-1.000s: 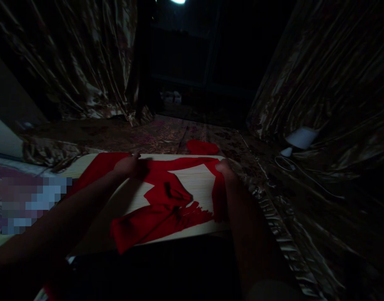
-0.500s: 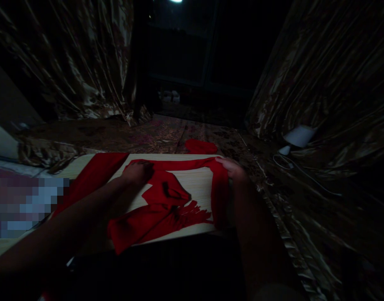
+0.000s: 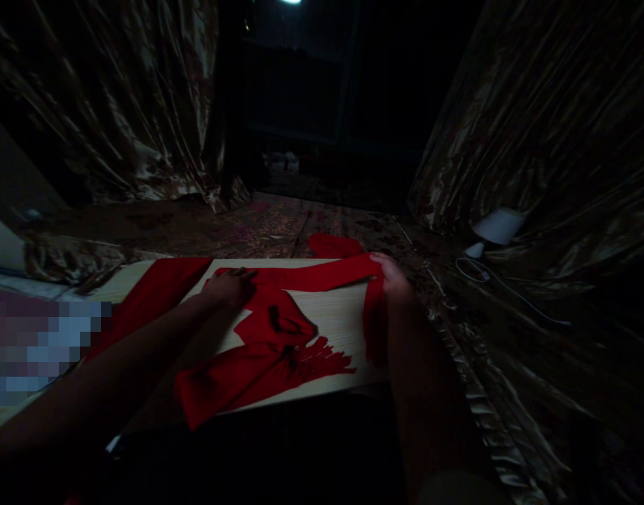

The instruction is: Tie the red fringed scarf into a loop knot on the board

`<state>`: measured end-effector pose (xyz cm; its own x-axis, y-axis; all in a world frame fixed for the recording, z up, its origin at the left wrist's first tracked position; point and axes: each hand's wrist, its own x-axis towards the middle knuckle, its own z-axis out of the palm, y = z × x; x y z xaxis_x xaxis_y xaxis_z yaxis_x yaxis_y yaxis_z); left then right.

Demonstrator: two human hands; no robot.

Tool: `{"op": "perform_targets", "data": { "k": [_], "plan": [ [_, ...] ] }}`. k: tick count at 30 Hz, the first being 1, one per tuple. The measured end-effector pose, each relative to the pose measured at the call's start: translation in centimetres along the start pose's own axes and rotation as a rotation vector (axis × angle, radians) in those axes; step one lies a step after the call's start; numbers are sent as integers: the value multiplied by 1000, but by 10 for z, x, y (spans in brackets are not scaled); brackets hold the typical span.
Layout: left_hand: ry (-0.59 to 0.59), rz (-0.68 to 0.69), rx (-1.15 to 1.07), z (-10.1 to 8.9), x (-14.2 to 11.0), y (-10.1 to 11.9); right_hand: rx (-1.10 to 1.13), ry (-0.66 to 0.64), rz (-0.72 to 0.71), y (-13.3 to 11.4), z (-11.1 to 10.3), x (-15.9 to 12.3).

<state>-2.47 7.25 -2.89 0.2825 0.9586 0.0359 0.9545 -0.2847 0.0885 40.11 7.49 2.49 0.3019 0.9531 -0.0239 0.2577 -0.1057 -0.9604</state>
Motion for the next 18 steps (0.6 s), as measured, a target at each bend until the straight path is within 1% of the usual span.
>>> {"op": "perform_targets", "data": {
  "k": [1, 2, 5, 6, 7, 9, 10, 11, 12, 13, 14, 15, 16, 18],
  "plan": [
    [7, -2, -1, 1, -1, 1, -51, 62, 10, 1, 2, 2],
    [18, -6, -4, 2, -2, 3, -103, 97, 32, 3, 4, 4],
    [85, 2, -65, 1, -10, 14, -239, 97, 93, 7, 13, 6],
    [109, 36, -114, -1, -15, 20, -321, 106, 81, 7, 17, 5],
    [121, 100, -177, -3, -21, 26, -428, 123, 41, 7, 22, 3],
    [88, 306, -332, -8, -33, 39, -677, 136, -126, 4, 37, -7],
    [48, 415, -404, -11, -39, 45, -792, 112, -239, 3, 47, -15],
    [-1, 500, -458, -13, -44, 51, -855, 52, -356, 2, 58, -23],
    [-54, 550, -490, -14, -49, 55, -888, -46, -478, 2, 70, -32],
    [-106, 568, -502, -15, -53, 59, -922, -135, -591, 2, 81, -42],
    [-149, 560, -498, -15, -57, 61, -966, -190, -669, 4, 92, -51],
    [-175, 539, -488, -14, -59, 62, -1011, -247, -717, 7, 102, -59],
    [-180, 519, -478, -13, -61, 61, -1055, -300, -726, 10, 111, -66],
    [-139, 492, -477, -12, -65, 55, -1115, -377, -672, 16, 122, -72]
  ]
}}
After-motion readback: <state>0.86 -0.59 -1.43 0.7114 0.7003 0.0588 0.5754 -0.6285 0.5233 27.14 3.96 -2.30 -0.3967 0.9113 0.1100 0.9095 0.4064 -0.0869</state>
